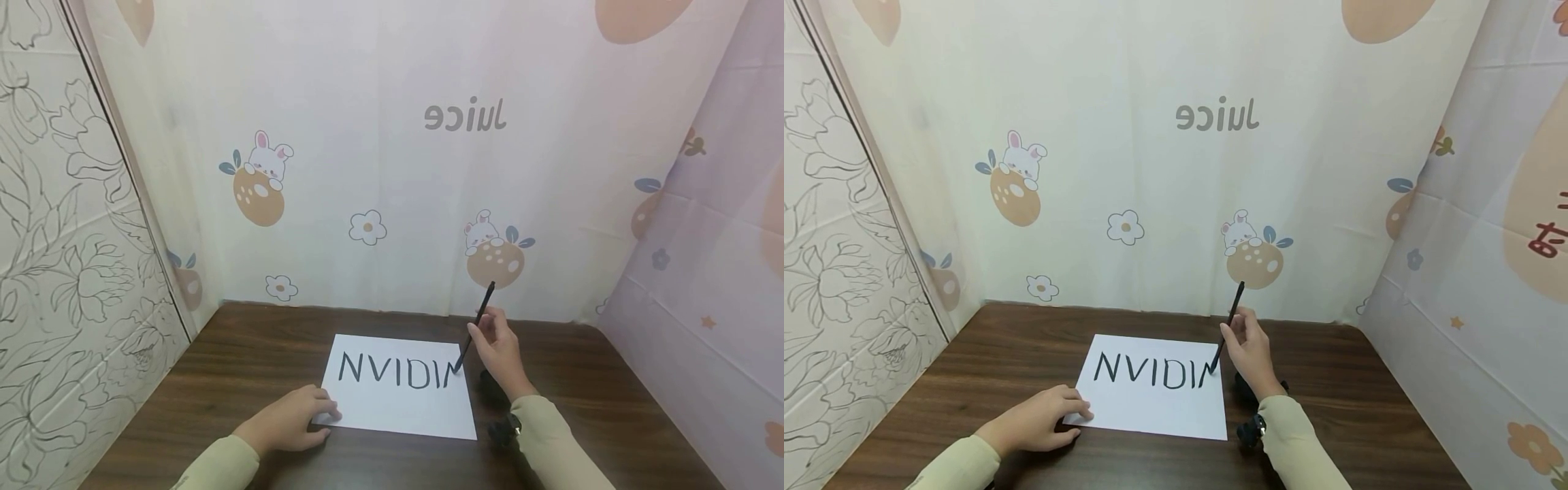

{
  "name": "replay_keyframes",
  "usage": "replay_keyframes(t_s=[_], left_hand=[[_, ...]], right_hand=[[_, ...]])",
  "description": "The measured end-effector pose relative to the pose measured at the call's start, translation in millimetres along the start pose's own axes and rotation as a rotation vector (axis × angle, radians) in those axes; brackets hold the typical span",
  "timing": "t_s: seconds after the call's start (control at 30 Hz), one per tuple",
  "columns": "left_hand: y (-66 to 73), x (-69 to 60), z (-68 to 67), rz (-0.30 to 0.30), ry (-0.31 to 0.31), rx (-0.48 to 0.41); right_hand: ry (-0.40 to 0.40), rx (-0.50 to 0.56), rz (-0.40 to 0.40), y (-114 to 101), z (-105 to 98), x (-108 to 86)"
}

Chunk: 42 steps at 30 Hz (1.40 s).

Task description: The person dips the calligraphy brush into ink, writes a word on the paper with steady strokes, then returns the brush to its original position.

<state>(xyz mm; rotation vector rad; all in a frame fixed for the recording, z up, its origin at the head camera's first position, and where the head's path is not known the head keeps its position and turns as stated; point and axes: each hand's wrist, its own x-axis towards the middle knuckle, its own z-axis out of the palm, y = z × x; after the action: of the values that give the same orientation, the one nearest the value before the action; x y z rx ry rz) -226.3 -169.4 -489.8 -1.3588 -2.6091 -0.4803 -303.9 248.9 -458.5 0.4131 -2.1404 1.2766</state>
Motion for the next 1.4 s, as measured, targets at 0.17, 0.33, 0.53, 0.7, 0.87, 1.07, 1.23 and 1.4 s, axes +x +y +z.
replay_keyframes(t_s=[0.17, 0.33, 0.53, 0.7, 0.87, 1.07, 1.23, 1.4], left_hand=[[0.8, -0.9, -1.5, 0.004, 0.006, 0.000], [0.6, -1.6, -1.8, 0.009, 0.010, -0.001], [-1.0, -1.5, -0.9, -0.019, -0.012, -0.005], [-2.4, -2.1, 1.4, -0.009, -0.003, -0.005], [-3.6, -2.0, 3.2, -0.008, -0.004, -0.005], [-3.7, -1.4, 3.5, -0.038, -0.025, -0.009], [-3.7, -1.1, 3.7, -0.050, -0.037, -0.011], [-2.5, -1.2, 3.8, -0.052, -0.034, -0.007]], right_hand=[[-0.025, -0.035, -0.001, -0.7, -1.0, -1.6], [-0.033, -0.039, -0.016, -1.4, -1.2, -2.5], [-0.052, -0.066, -0.024, -34.2, -6.4, -4.0], [-0.060, -0.073, -0.035, -48.0, -10.3, -5.8], [-0.064, -0.064, -0.033, -47.3, -11.8, -6.7], [-0.075, -0.049, -0.028, -47.8, -13.4, -7.5], [-0.085, -0.049, -0.028, -48.8, -14.3, -8.1], [-0.094, -0.067, -0.025, -49.2, -15.2, -8.9]])
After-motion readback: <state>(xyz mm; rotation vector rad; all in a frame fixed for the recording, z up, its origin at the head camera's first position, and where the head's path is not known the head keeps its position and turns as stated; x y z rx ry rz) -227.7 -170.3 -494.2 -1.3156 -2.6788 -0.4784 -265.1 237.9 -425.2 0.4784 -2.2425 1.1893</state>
